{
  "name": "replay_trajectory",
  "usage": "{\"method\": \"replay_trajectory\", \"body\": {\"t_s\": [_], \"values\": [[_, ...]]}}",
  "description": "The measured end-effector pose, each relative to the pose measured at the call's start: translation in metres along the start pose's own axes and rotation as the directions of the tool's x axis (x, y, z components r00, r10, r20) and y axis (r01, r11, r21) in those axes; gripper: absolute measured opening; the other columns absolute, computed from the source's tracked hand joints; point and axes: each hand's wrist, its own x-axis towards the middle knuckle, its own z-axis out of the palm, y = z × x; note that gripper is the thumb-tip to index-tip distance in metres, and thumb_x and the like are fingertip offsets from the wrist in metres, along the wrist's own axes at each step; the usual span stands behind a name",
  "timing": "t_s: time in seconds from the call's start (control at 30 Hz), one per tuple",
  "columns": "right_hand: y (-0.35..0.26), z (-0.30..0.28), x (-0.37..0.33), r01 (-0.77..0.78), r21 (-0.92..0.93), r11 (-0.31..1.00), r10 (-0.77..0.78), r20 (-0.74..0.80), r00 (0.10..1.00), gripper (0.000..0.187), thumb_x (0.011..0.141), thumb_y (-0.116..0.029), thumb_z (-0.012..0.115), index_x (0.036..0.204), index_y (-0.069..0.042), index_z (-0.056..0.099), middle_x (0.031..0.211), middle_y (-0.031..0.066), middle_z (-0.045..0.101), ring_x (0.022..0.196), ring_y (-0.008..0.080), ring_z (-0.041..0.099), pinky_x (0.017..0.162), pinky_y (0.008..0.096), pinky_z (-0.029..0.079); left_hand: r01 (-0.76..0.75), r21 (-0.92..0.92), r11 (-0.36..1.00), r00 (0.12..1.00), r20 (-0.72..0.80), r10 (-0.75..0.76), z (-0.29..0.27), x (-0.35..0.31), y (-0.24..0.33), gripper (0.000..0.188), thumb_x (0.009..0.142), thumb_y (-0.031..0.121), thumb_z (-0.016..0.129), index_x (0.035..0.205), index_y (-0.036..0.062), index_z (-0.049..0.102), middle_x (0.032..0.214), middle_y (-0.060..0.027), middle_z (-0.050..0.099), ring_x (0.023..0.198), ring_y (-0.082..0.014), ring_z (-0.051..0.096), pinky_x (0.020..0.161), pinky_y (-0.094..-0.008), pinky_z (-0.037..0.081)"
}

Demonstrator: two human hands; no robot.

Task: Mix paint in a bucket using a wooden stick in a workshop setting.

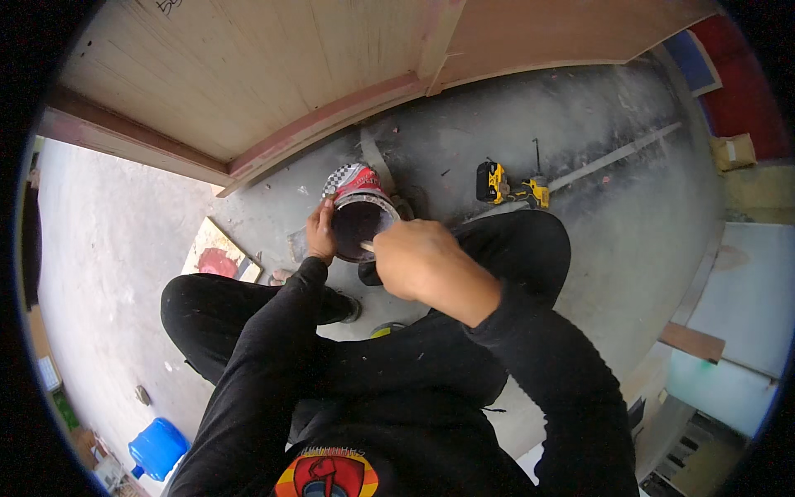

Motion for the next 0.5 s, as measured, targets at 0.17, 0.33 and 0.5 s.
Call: {"method": "replay_trajectory", "body": {"t_s": [0.17,0.33,0.5], "values": [[0.004,0.070,0.042,-0.043,0.073,0.996,0.049,-0.080,0.996,0.019,0.076,-0.010,0.057,0.086,0.001,0.069,0.086,0.0215,0.067,0.084,0.0360,0.067,0.074,0.0441,0.054,-0.037,-0.027,0.999,0.999,-0.009,0.037,0.014,0.001,-0.007,0.051,0.095,0.040,0.048,0.116,-0.0046,0.061,0.107,-0.0119,0.065,0.101,-0.0184,0.055,0.093,-0.0294,0.039],[0.014,0.049,0.038,-0.081,0.039,0.996,0.084,-0.084,0.993,0.019,0.075,-0.007,0.057,0.088,0.000,0.070,0.085,0.0212,0.067,0.083,0.0360,0.067,0.075,0.0440,0.054,0.019,-0.036,0.999,0.999,-0.043,-0.021,0.012,0.006,-0.020,0.042,0.094,0.034,0.052,0.113,-0.0018,0.063,0.112,-0.0179,0.065,0.106,-0.0229,0.059,0.093,-0.0305,0.041],[0.000,-0.004,-0.013,0.003,-0.116,0.993,-0.001,0.018,1.000,0.017,0.075,-0.008,0.058,0.083,-0.001,0.070,0.077,0.0190,0.067,0.075,0.0358,0.067,0.069,0.0437,0.053,-0.020,0.022,1.000,0.999,-0.029,0.021,0.014,0.003,-0.005,0.043,0.093,0.034,0.052,0.112,-0.0031,0.062,0.113,-0.0198,0.063,0.105,-0.0254,0.060,0.092,-0.0306,0.043]]}}
